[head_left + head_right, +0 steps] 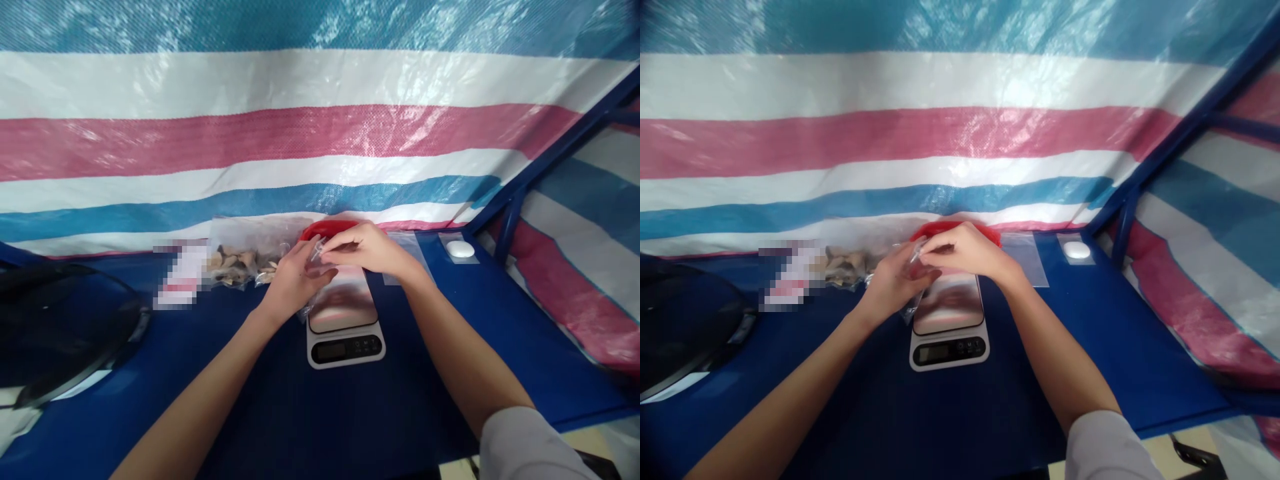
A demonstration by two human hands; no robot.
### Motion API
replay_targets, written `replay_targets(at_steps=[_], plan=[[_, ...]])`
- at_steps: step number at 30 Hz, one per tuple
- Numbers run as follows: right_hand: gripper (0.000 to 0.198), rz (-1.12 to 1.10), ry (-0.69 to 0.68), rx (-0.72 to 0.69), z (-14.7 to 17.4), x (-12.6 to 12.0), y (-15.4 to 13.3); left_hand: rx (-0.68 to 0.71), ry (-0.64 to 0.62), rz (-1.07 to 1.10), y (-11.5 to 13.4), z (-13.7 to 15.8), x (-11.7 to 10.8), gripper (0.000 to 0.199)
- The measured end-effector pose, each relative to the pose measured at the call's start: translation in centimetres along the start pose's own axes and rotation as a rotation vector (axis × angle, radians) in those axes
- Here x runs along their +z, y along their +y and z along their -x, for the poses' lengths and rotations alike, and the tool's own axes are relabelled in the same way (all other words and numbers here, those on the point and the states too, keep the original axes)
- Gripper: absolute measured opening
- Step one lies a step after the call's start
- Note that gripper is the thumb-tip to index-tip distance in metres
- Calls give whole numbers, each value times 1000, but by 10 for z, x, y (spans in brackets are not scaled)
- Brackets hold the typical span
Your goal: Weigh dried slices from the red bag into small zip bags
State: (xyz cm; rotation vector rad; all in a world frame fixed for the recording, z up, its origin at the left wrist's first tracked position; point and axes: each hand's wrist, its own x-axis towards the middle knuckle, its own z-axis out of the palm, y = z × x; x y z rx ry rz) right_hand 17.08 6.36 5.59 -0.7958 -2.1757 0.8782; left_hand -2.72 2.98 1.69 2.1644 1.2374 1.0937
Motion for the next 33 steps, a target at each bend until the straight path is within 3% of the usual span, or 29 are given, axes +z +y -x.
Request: replay_targets(at_steps=[7, 11, 15, 20, 26, 33], plan=[[26, -278, 105, 112, 26, -6, 7, 36, 3, -154, 0, 19, 2, 63], [30, -319, 201, 197, 54, -7, 16, 98, -19, -163, -2, 34, 5, 59], [32, -344, 303, 262, 83, -3, 31, 165, 45, -248, -5, 49, 11, 48], [35, -403, 349, 344, 99, 6, 49, 197, 39, -317, -7, 63, 18, 41], [36, -311, 322, 349, 105, 10, 62, 221, 29, -344, -15, 64, 24, 38], [35, -84, 277, 302, 112, 9, 55, 221, 47, -356, -19, 67, 21, 38]])
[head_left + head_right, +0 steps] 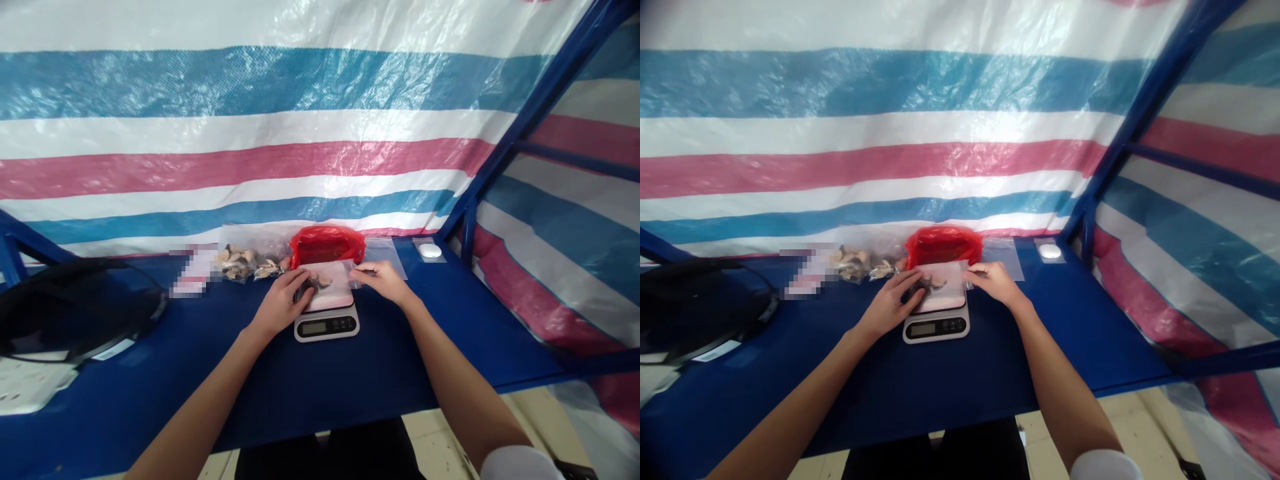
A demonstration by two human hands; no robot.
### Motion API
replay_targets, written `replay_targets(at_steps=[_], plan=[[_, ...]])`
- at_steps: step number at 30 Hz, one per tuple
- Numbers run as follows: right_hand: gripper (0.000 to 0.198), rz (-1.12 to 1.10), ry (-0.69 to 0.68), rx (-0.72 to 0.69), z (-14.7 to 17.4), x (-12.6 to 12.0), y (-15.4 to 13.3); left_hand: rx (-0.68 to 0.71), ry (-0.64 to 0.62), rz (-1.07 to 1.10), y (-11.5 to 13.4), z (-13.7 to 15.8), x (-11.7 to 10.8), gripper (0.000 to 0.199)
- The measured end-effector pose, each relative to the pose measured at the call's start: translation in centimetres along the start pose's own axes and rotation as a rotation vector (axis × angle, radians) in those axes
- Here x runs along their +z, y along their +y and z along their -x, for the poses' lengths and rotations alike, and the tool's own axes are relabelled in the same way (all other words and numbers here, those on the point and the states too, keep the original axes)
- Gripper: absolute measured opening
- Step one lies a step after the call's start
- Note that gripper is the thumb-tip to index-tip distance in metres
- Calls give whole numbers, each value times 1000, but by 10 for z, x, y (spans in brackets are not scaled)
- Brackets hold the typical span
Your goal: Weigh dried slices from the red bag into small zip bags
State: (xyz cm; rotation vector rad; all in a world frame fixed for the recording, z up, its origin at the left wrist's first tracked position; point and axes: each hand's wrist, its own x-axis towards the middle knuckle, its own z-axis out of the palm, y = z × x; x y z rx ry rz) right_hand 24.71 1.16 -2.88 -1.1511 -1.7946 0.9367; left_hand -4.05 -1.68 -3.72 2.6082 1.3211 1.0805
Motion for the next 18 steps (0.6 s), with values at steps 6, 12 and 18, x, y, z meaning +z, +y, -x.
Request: replay_targets(at_steps=[6, 12, 18], plan=[[44, -16, 285, 36, 10, -17, 7, -115, 90, -87, -6, 18, -14, 44], [31, 520, 236, -13, 32, -22, 26, -176, -14, -196, -22, 41, -23, 48], [44, 923, 30, -100, 49, -6, 37, -184, -166, -324, -28, 55, -18, 50]])
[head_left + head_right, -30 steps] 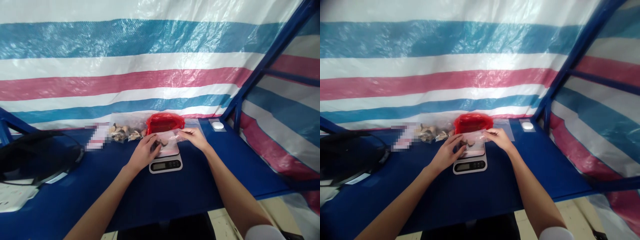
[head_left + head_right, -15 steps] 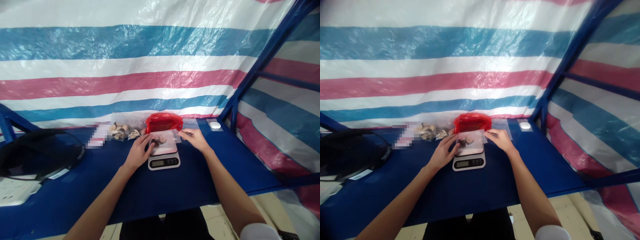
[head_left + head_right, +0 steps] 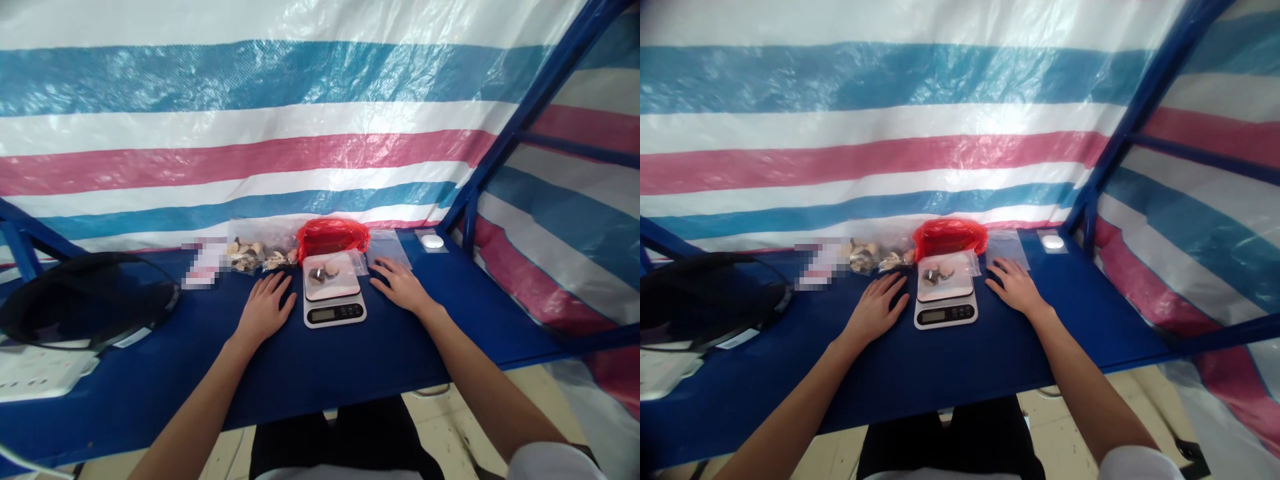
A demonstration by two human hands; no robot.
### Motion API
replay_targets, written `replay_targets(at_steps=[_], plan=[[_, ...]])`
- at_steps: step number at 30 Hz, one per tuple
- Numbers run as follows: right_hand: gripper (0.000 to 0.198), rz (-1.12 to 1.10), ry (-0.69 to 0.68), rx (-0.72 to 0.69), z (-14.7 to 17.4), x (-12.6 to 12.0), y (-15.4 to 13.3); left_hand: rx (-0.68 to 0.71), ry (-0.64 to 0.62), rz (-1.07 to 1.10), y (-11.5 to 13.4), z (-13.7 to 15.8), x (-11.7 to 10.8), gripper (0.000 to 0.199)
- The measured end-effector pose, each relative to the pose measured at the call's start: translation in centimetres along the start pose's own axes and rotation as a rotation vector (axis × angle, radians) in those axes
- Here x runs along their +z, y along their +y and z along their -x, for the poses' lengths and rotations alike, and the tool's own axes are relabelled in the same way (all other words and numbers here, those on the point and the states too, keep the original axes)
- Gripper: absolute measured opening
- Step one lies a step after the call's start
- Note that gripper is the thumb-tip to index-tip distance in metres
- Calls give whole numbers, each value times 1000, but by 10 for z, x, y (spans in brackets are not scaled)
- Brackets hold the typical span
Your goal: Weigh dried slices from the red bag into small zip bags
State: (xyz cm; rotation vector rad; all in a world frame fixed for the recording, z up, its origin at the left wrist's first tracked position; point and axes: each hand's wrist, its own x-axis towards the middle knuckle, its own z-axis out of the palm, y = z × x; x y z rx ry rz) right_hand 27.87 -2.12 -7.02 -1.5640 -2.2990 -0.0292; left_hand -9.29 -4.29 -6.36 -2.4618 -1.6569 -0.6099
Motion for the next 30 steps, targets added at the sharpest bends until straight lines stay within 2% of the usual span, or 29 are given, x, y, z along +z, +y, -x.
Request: replay_targets(at_steps=[6, 30], plan=[[53, 57, -62, 24, 7, -1, -6, -16, -6, 14, 0, 1, 6, 50], [54, 43, -58, 29, 7, -1, -5, -38, -50, 6, 4, 0, 3, 52]])
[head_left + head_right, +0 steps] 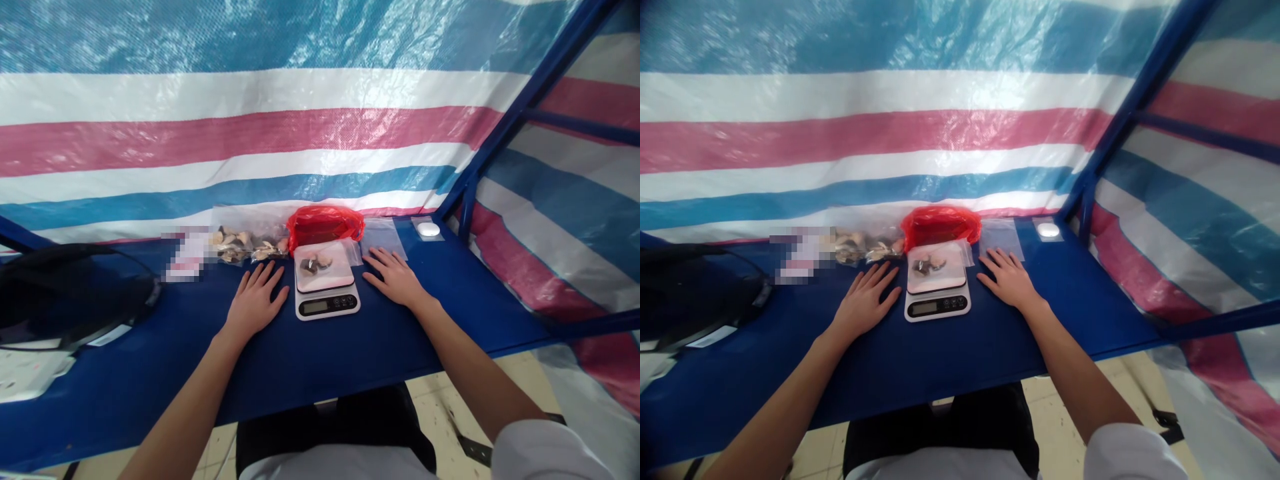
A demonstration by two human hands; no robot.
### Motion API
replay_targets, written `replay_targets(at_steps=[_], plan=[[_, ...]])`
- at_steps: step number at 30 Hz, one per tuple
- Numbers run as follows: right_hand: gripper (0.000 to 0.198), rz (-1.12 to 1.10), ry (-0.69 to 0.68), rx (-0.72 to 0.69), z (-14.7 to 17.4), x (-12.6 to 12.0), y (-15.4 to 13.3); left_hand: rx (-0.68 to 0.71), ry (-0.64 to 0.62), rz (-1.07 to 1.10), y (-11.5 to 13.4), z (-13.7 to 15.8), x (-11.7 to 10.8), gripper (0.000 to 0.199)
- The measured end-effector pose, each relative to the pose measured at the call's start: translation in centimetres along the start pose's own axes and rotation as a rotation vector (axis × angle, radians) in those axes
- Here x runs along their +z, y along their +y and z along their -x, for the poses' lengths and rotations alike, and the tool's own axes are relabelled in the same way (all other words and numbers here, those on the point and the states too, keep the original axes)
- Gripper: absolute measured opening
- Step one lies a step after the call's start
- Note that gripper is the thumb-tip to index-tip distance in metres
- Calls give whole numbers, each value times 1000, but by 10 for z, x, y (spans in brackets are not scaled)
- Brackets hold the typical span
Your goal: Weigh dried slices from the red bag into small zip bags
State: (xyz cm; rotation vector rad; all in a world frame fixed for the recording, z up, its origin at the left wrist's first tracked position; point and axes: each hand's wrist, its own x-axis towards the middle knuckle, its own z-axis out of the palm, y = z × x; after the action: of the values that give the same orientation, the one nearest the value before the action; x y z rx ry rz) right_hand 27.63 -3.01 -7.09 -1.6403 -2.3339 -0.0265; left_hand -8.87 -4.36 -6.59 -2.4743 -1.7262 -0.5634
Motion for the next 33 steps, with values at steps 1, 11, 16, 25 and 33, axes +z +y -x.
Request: replay_targets(at_steps=[1, 11, 16, 25, 33], plan=[[54, -1, 3, 1, 0, 0, 0, -2, 0, 8, 0, 0, 0, 52], [46, -207, 137, 1, -5, -12, -7, 69, 182, 194, 7, -7, -16, 44], [39, -616, 282, 173, -19, -24, -22, 155, 221, 330, 24, -26, -29, 40], [42, -1069, 261, 355, -50, -15, -37, 282, 102, 411, 40, -63, -24, 40], [37, -1168, 205, 349, -56, -14, -39, 286, 28, 423, 44, -64, -18, 41]])
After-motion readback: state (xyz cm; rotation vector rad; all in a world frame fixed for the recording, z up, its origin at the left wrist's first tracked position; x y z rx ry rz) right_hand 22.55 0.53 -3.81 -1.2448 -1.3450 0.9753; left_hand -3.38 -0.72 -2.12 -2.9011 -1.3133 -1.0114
